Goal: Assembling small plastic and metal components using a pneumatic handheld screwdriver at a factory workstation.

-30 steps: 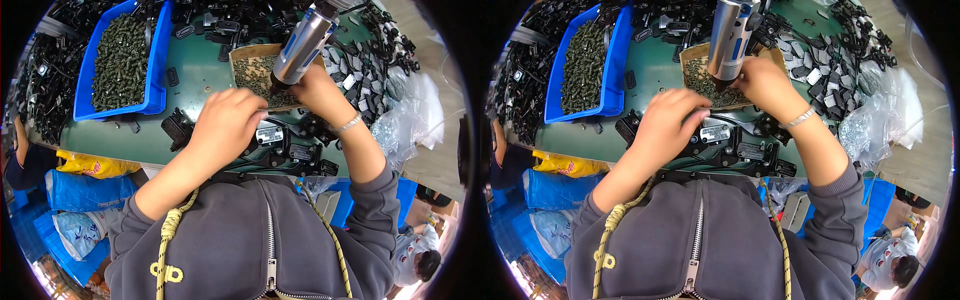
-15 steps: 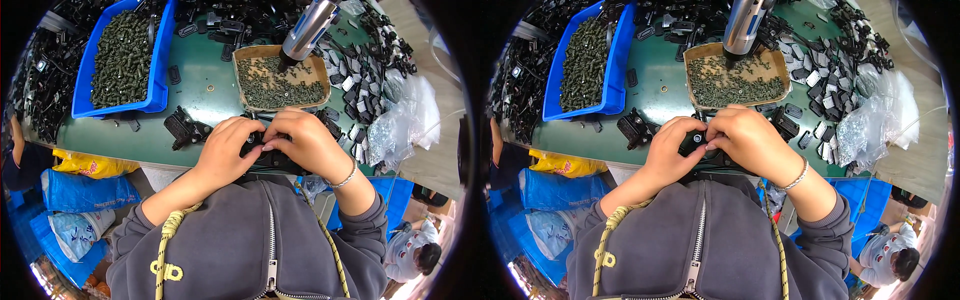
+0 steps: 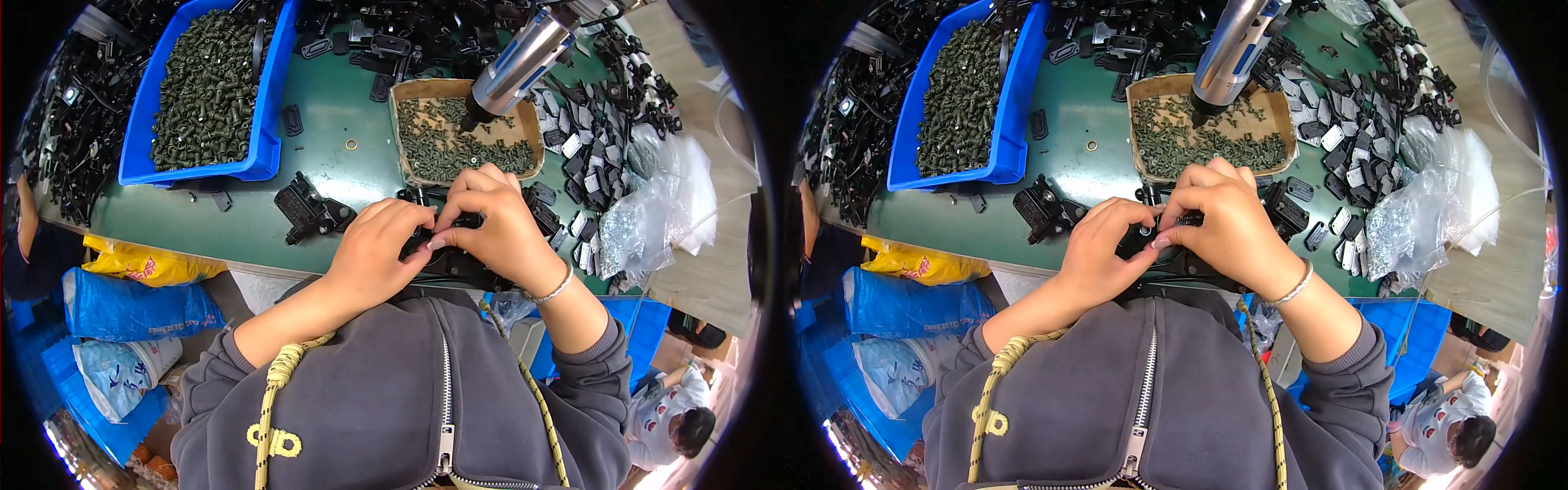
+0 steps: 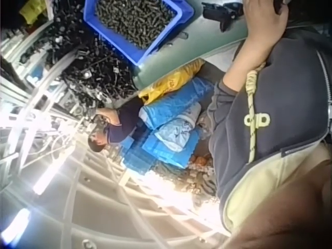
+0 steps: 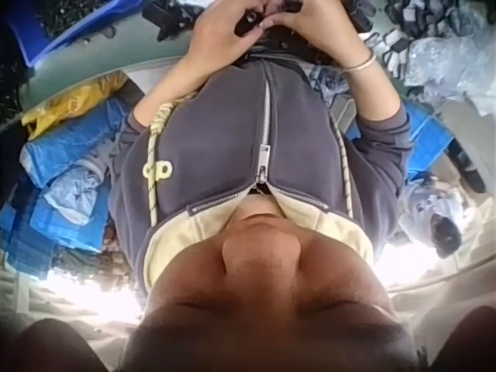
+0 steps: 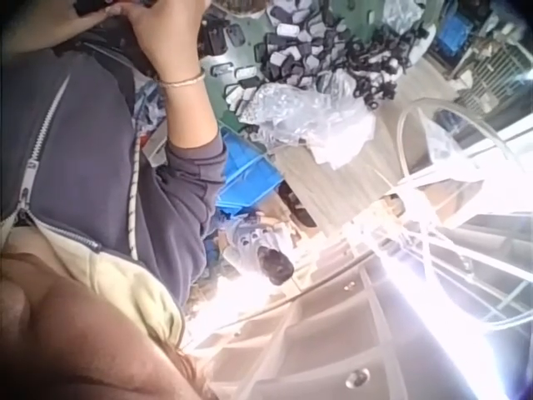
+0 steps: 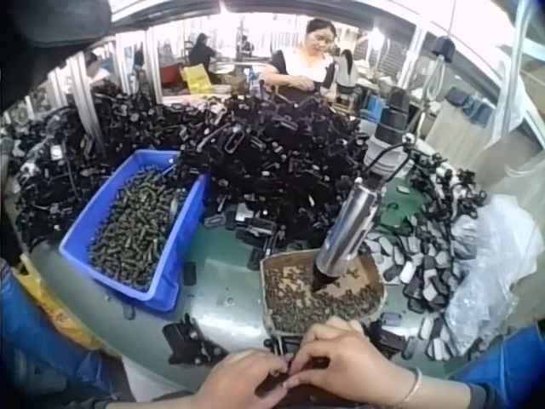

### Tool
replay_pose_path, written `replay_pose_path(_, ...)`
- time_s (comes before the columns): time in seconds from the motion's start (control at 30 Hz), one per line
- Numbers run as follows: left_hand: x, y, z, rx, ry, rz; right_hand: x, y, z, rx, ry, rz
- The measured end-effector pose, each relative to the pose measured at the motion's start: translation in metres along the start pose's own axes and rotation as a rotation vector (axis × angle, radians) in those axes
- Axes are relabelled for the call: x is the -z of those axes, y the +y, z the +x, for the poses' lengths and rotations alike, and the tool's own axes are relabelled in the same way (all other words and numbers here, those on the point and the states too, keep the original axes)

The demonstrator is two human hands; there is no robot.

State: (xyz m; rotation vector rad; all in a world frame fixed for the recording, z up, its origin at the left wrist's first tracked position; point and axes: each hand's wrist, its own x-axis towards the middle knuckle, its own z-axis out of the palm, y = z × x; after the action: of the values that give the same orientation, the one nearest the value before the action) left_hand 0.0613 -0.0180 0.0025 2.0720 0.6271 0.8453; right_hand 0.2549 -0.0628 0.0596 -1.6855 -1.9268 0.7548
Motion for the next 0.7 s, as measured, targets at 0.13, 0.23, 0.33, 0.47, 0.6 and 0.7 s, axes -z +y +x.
replay_pose_path(0.13, 0.0, -0.001, 0.001, -0.023, -0.003, 0.022, -0.001, -0.007, -0.005, 0.042, 0.048, -0.157)
replay_pose_path(0.23, 0.001, 0.0, 0.001, -0.034, -0.021, 0.04, -0.003, -0.009, -0.008, 0.149, 0.124, -0.265)
replay_pose_path(0.33, 0.003, 0.003, 0.004, -0.079, -0.013, 0.092, 0.008, -0.014, -0.006, 0.136, 0.085, -0.283)
replay_pose_path(0.47, 0.029, 0.011, 0.02, -0.073, -0.135, 0.207, 0.023, 0.007, 0.005, 0.013, 0.09, -0.159)
replay_pose_path(0.6, 0.047, -0.009, 0.073, -0.065, -0.335, 0.517, 0.022, 0.041, 0.032, -0.017, 0.092, -0.215)
replay_pose_path(0.7, 0.021, -0.033, 0.116, -0.152, -0.484, 0.73, 0.002, 0.064, 0.052, 0.06, 0.086, -0.386)
